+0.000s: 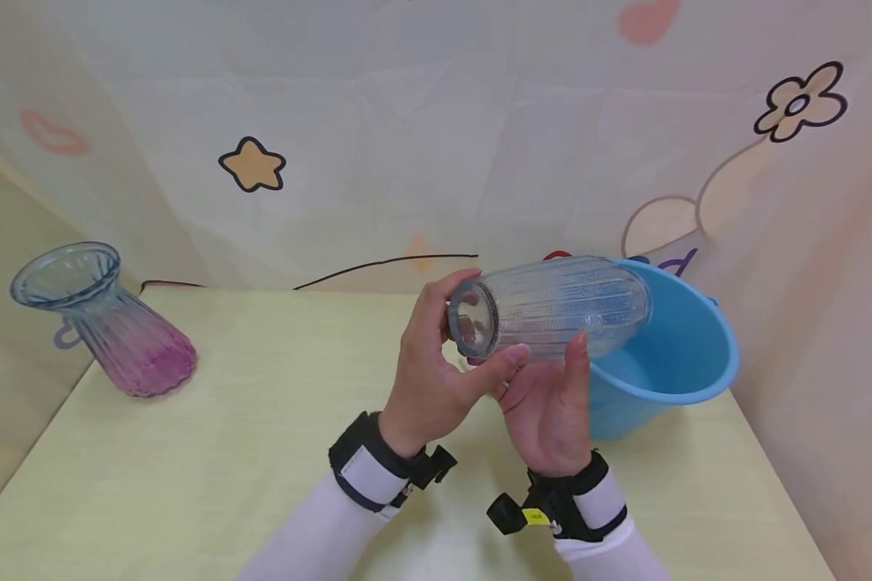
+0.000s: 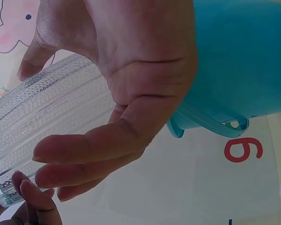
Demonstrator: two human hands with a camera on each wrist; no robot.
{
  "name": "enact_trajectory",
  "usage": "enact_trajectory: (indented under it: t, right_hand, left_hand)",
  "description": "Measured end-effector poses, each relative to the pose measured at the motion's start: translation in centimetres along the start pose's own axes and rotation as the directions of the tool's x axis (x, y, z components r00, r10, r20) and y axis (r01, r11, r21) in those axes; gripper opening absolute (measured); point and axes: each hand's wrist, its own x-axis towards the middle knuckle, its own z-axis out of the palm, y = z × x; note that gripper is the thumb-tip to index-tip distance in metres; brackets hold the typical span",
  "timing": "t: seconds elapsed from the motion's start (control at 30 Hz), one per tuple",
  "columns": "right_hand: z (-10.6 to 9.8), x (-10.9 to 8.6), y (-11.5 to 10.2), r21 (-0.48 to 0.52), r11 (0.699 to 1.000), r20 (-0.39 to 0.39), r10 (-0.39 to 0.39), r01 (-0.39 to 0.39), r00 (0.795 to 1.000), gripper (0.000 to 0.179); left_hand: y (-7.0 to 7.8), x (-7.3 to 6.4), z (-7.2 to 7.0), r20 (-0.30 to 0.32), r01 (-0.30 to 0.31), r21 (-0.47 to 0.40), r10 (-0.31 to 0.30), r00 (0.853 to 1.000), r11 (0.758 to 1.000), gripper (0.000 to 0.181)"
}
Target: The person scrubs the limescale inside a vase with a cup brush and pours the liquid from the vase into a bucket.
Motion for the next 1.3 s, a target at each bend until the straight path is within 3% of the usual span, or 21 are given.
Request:
enact_trajectory:
  t: [0.27, 0.67, 1.0, 1.3]
  right_hand:
    - [0.0, 0.1, 0.7, -0.03, 0.999, 0.026, -0.012, 0.013, 1.0, 0.076]
    - [0.3, -0.1, 0.9, -0.055, 0.998, -0.018, -0.017, 0.016, 1.0, 0.077]
    - [0.5, -0.2, 1.0, -0.013, 1.0, -0.022, -0.024, 0.023, 0.999, 0.074]
    - [0.8, -0.5, 1.0, -0.094, 0.996, -0.008, 0.002, -0.002, 1.0, 0.079]
  left_hand:
    - [-0.1, 0.1, -0.3, -0.004, -0.029, 0.033, 0.029, 1.0, 0.999, 0.082]
    - [-0.5, 0.4, -0.7, -0.008, -0.096, 0.073, 0.097, 0.995, 0.993, 0.08]
    - [-0.6, 0.5, -0.7, 0.022, -0.105, 0.075, 0.104, 0.994, 0.992, 0.09]
    - [-0.7, 0.7, -1.0, 0.038, -0.109, 0.075, 0.106, 0.994, 0.991, 0.091]
